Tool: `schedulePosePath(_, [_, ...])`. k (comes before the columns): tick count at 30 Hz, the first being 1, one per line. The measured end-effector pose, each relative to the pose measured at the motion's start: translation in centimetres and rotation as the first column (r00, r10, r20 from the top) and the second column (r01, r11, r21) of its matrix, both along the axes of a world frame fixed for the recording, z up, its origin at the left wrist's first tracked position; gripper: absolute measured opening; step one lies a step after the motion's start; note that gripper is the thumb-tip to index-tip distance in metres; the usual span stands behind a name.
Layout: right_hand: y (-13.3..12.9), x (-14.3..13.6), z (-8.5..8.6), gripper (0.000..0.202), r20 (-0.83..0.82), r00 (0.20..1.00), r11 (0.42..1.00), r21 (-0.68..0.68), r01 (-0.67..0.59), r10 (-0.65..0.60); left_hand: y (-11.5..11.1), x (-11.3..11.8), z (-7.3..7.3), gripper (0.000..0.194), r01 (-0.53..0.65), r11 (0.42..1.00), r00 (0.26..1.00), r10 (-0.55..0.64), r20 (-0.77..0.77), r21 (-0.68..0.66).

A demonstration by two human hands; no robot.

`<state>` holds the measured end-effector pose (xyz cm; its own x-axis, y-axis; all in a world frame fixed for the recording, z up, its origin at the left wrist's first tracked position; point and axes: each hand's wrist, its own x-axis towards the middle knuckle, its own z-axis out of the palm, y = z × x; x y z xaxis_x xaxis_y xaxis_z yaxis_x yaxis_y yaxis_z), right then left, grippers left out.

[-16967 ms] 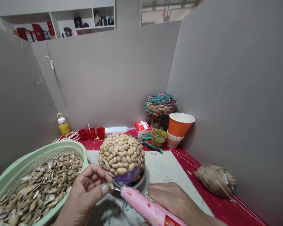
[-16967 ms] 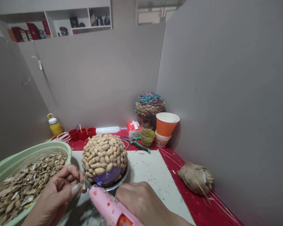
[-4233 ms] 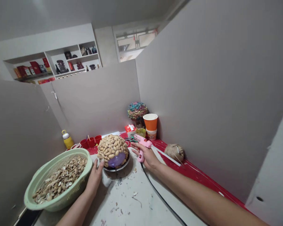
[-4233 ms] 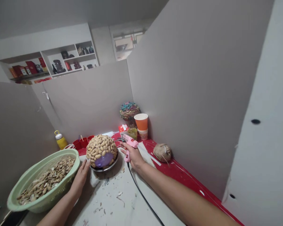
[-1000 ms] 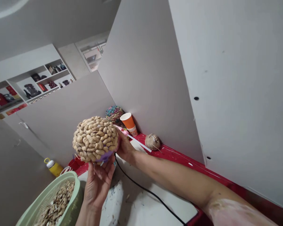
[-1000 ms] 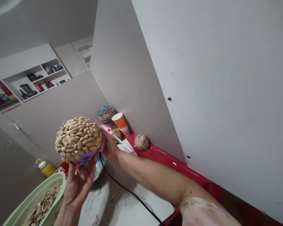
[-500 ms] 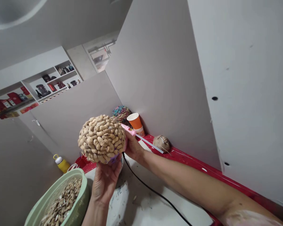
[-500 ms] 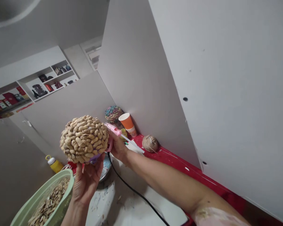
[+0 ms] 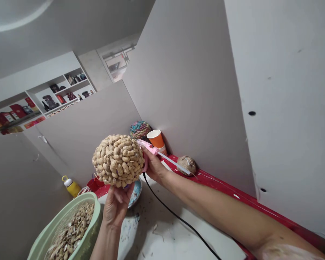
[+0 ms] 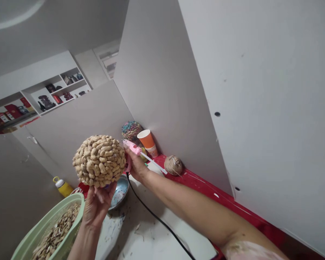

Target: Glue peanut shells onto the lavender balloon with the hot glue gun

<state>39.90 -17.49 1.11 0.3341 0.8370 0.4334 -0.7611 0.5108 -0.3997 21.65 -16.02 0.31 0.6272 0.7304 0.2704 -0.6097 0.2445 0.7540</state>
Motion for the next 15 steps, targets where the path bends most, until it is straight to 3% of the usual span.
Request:
schedulePosePath(5, [0.1, 0.2, -0.1, 0.034, 0.004, 1.0, 1.0, 0.005, 0.031, -0.031, 1.1, -0.6, -0.9, 0.071, 0.005, 1.0, 1.0, -0.005, 0.002, -0.007])
schedulePosePath(15, [-0.5, 0.0, 0.3, 0.039, 0.032, 0.999, 0.999, 0.025, 0.041, -0.042, 3.6, -1.9, -3.0, 0.062, 0.122, 0.991, 0.991, -0.125, 0.055, 0.048])
